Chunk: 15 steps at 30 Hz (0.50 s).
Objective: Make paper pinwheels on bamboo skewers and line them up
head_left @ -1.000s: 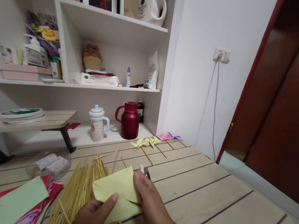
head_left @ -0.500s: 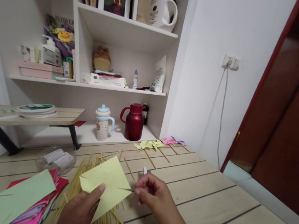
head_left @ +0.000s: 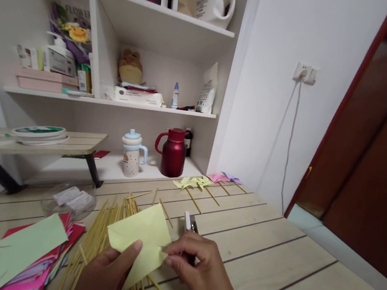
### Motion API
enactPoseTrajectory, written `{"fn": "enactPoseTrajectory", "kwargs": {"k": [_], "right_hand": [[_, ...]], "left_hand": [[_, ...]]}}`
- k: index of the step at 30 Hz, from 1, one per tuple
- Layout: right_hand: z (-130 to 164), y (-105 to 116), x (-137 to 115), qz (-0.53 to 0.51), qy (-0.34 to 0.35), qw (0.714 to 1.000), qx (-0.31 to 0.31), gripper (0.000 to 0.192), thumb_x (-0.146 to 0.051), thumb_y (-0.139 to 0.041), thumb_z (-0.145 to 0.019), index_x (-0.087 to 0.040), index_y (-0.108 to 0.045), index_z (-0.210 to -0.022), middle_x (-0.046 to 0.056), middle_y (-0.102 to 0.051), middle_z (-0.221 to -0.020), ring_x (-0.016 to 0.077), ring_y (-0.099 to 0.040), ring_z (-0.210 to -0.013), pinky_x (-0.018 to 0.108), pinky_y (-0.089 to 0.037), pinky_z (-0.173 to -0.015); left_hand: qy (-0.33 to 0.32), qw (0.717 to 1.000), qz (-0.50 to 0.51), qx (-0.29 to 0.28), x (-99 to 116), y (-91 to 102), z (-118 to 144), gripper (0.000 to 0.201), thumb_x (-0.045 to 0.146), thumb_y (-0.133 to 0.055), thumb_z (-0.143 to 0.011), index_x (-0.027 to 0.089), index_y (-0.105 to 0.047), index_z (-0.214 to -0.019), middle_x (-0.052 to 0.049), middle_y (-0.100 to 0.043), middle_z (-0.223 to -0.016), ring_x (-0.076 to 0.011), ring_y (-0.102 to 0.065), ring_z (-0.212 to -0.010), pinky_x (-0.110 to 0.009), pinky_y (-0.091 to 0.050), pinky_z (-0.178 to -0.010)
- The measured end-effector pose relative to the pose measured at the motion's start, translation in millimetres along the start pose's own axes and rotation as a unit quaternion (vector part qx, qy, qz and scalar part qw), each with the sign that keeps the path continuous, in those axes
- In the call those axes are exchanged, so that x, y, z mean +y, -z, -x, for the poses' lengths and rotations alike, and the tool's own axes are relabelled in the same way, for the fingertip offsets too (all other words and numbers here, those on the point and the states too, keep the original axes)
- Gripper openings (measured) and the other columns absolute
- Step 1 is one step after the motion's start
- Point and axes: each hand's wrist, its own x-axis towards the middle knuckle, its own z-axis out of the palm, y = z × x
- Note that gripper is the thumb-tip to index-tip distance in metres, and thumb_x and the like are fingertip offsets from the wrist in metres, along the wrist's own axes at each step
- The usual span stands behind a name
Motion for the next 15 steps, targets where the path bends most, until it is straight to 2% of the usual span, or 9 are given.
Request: {"fn": "enactPoseTrajectory", "kwargs": {"k": [3, 6, 9, 12, 13, 15], "right_hand": [[1, 0, -1, 0.001, 0.009, 1.0, -0.007, 0.01, -0.023, -0.072, -0.08, -0.023, -0.082, -0.078, 0.004, -0.067, -0.071, 0.0146, -0.056, -0.06, 0.029, -0.047, -0.061], [1, 0, -1, -0.018, -0.006, 1.0, -0.008, 0.011, -0.025, -0.072, -0.081, -0.022, -0.082, -0.078, 0.005, -0.067, -0.071, 0.0141, -0.056, -0.057, 0.027, -0.048, -0.055], [1, -1, 0, -0.053, -0.032, 0.998, -0.016, 0.011, -0.026, -0.072, -0.08, -0.021, -0.082, -0.079, 0.005, -0.066, -0.073, 0.0132, -0.056, -0.054, 0.024, -0.047, -0.046], [2, -3, 1, -0.075, -0.036, 0.996, -0.022, 0.013, -0.021, -0.07, -0.078, -0.021, -0.082, -0.083, 0.002, -0.062, -0.071, 0.0115, -0.054, -0.051, 0.021, -0.046, -0.041], [2, -3, 1, -0.079, -0.032, 0.996, -0.022, 0.014, -0.018, -0.07, -0.077, -0.022, -0.082, -0.084, 0.001, -0.062, -0.071, 0.0115, -0.055, -0.052, 0.021, -0.047, -0.041], [3, -4, 2, -0.08, -0.022, 0.996, -0.021, 0.018, -0.015, -0.069, -0.077, -0.024, -0.082, -0.087, 0.001, -0.063, -0.07, 0.012, -0.057, -0.056, 0.02, -0.048, -0.044]], "left_hand": [[0.082, 0.995, 0.044, -0.026, 3, -6.1, 3, 0.018, 0.04, -0.082, -0.055, 0.025, -0.072, -0.053, -0.005, -0.071, -0.057, -0.0257, -0.066, -0.057, -0.033, -0.054, -0.054], [0.119, 0.988, 0.088, -0.053, -5, -8.2, 2, 0.028, 0.048, -0.082, -0.059, 0.023, -0.071, -0.056, -0.007, -0.072, -0.06, -0.0253, -0.068, -0.059, -0.033, -0.054, -0.056], [0.141, 0.978, 0.132, -0.08, -15, -7.6, 1, 0.03, 0.048, -0.08, -0.064, 0.019, -0.073, -0.061, -0.008, -0.073, -0.062, -0.0255, -0.069, -0.062, -0.035, -0.055, -0.061], [0.187, 0.961, 0.182, -0.088, -20, -6.8, 2, 0.029, 0.043, -0.083, -0.061, 0.017, -0.075, -0.068, -0.009, -0.075, -0.067, -0.0256, -0.071, -0.064, -0.035, -0.056, -0.064], [0.195, 0.959, 0.188, -0.09, -20, -7.2, 2, 0.029, 0.042, -0.084, -0.06, 0.016, -0.076, -0.069, -0.009, -0.075, -0.067, -0.0256, -0.071, -0.063, -0.035, -0.056, -0.064], [0.154, 0.969, 0.183, -0.068, -19, -9.3, 3, 0.029, 0.041, -0.084, -0.061, 0.016, -0.076, -0.071, -0.01, -0.074, -0.064, -0.0258, -0.07, -0.059, -0.035, -0.056, -0.059]]}}
